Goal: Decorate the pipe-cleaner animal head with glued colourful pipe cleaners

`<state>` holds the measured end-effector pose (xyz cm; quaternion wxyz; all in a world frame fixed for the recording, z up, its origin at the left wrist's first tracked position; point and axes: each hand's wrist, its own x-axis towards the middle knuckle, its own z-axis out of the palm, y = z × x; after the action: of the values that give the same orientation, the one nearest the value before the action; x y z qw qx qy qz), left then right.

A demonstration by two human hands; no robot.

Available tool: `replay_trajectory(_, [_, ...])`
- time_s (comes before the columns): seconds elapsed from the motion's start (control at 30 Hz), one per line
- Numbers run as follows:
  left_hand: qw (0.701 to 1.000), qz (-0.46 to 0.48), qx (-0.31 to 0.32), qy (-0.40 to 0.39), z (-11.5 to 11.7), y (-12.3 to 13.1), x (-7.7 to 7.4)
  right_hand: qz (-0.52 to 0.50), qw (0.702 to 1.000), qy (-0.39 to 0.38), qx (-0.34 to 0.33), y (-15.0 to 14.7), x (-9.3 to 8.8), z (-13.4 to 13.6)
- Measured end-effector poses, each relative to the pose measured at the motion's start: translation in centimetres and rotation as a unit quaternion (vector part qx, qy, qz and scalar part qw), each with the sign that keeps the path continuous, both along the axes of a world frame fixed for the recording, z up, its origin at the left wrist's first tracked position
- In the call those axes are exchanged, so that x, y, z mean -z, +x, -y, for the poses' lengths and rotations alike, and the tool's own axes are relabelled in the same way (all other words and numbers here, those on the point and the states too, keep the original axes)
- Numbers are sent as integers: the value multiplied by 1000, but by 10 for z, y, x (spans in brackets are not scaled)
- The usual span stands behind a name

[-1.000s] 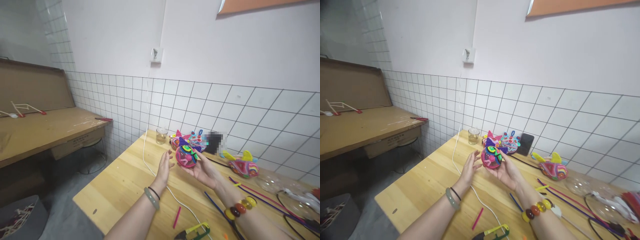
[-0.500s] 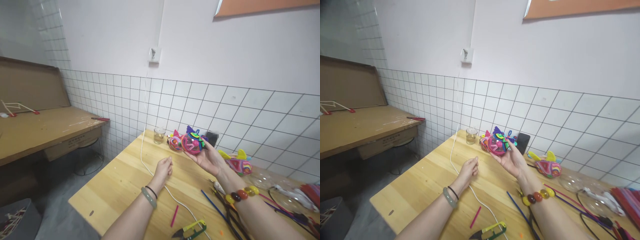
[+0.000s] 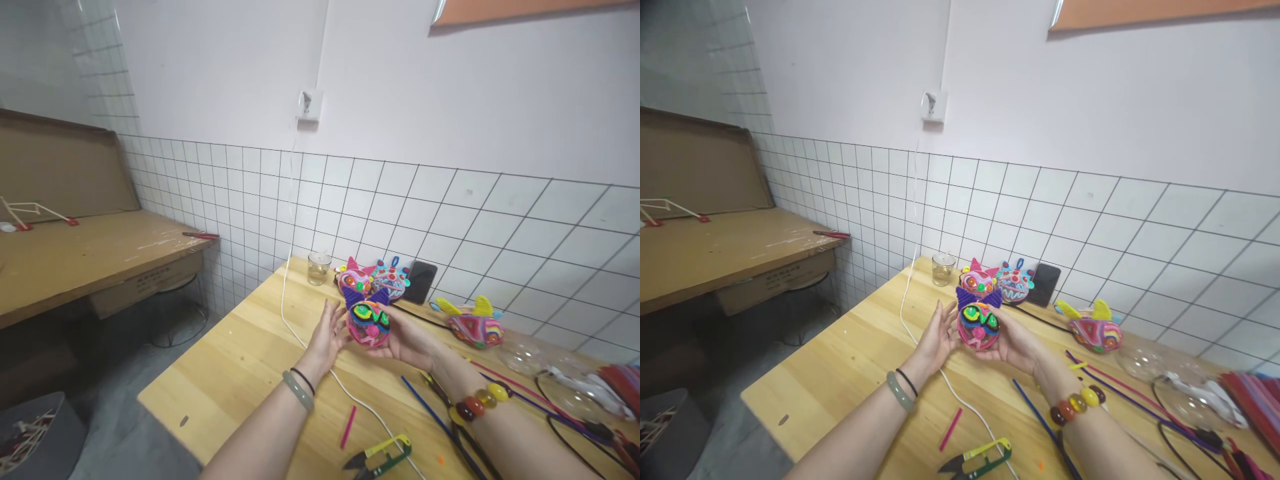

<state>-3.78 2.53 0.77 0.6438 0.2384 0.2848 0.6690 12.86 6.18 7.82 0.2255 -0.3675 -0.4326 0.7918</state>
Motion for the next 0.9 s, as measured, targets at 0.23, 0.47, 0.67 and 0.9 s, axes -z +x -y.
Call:
replay_trajectory(0.23, [999,24,7,36,-1,11,-3,-40,996,2,-81,-18,-11,19])
replay_trajectory(0.47, [999,-8,-21,-35,-2,9,8,-42,996,46,70,-34,-17,20])
replay_trajectory(0.67, [1000,-1,3,26,5,7,-1,-6,989,46,143,-28,-3,13])
replay_trajectory(0.9, [994,-57,41,80,7,14,-1,0,990,54,130,-18,6,19])
